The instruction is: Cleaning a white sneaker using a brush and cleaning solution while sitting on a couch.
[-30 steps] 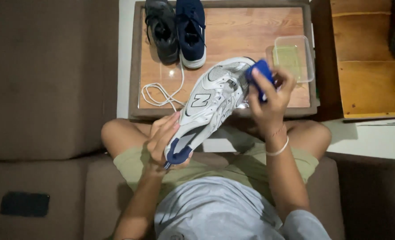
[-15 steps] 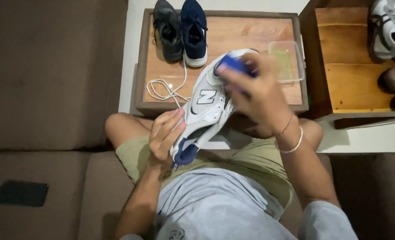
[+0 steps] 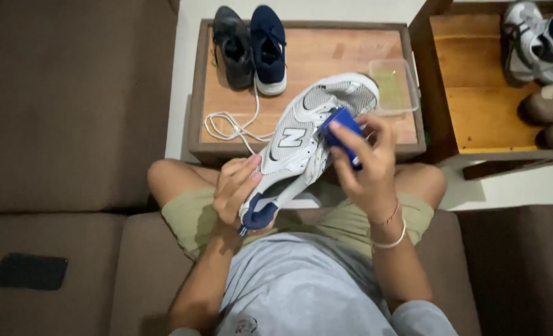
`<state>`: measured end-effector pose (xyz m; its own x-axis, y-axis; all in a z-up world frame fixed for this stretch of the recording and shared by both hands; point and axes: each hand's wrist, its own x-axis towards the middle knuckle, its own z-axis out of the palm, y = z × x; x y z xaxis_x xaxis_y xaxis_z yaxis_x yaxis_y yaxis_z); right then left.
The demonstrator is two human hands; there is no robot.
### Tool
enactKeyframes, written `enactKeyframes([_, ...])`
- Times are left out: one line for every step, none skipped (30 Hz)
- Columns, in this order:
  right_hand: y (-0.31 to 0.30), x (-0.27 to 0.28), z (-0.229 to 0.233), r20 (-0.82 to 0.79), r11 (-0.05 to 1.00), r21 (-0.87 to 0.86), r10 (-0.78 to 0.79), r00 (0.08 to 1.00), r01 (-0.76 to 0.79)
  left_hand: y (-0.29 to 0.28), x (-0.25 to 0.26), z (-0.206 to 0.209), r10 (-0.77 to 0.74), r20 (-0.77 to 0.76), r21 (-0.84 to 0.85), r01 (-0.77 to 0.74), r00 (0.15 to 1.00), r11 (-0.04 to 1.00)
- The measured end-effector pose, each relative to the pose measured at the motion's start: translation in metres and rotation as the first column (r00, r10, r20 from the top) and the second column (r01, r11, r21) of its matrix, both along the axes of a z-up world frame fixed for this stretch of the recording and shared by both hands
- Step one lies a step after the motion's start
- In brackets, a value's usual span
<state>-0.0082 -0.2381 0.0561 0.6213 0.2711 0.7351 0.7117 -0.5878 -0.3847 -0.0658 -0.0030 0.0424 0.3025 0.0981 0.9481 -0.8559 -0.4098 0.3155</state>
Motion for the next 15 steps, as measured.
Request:
enactKeyframes([-0.009,0.011,-0.003,-0.007,1.0,0.004,-0.007,1.0,0.007,0.001,-0.002,0.0,-0.007,-0.007,0.004,0.007,1.0,1.0])
enactKeyframes([-0.019,0.022,-0.006,0.069,0.998,0.009,-0.069,0.995,0.068,0.001,-0.005,0.0,-0.011,-0.012,0.026,0.011,1.0,1.0])
enactKeyframes([-0.029,0.035,-0.007,0.154,0.991,0.018,-0.133,0.979,0.132,0.002,-0.003,0.001,-0.019,-0.006,0.048,0.019,1.0,0.999])
enactKeyframes([-0.026,0.034,-0.006,0.158,0.99,0.021,-0.143,0.977,0.141,0.002,-0.002,-0.003,-0.028,-0.002,0.051,0.028,1.0,0.998])
enactKeyframes([-0.023,0.035,-0.004,0.127,0.988,0.12,-0.114,0.985,0.099,0.001,0.0,-0.007,-0.008,-0.003,0.049,0.008,1.0,0.999])
enactKeyframes([-0.02,0.036,-0.002,0.098,0.974,0.218,-0.08,0.992,0.057,0.0,0.002,-0.011,0.012,-0.004,0.046,-0.012,1.0,0.999])
enactKeyframes([-0.008,0.023,-0.003,0.108,0.974,0.219,-0.076,0.991,0.051,0.001,0.006,-0.02,0.016,0.006,0.048,-0.017,1.0,0.999])
enactKeyframes([0.003,0.01,-0.005,0.06,0.963,0.271,-0.031,0.998,0.013,0.001,0.009,-0.028,0.031,0.024,0.015,-0.031,0.999,0.999])
enactKeyframes([0.015,-0.008,-0.009,0.004,0.946,0.324,0.013,1.0,-0.014,0.002,0.01,-0.038,0.04,0.033,-0.017,-0.039,0.999,0.999])
enactKeyframes([0.015,-0.006,-0.019,0.005,0.945,0.327,0.012,1.0,-0.013,0.005,0.013,-0.036,0.038,0.034,-0.013,-0.038,0.999,0.999])
enactKeyframes([0.016,-0.011,-0.031,0.047,0.96,0.275,0.032,0.998,-0.043,0.007,0.01,-0.036,0.046,0.028,0.023,-0.047,0.999,0.999])
enactKeyframes([0.016,-0.016,-0.043,0.087,0.973,0.221,0.055,0.995,-0.073,0.009,0.006,-0.036,0.054,0.023,0.059,-0.055,0.998,0.997])
enactKeyframes([0.008,-0.007,-0.036,0.07,0.972,0.226,0.052,0.996,-0.066,0.008,0.005,-0.037,0.051,0.006,0.064,-0.051,0.999,0.997])
enactKeyframes([0.0,0.003,-0.029,0.095,0.976,0.22,-0.017,0.995,-0.004,0.007,0.003,-0.038,0.065,0.029,0.045,-0.067,0.997,0.997])
enactKeyframes([-0.007,0.02,-0.018,0.14,0.975,0.215,-0.089,0.986,0.057,0.007,0.01,-0.037,0.077,0.073,0.024,-0.079,0.994,0.997])
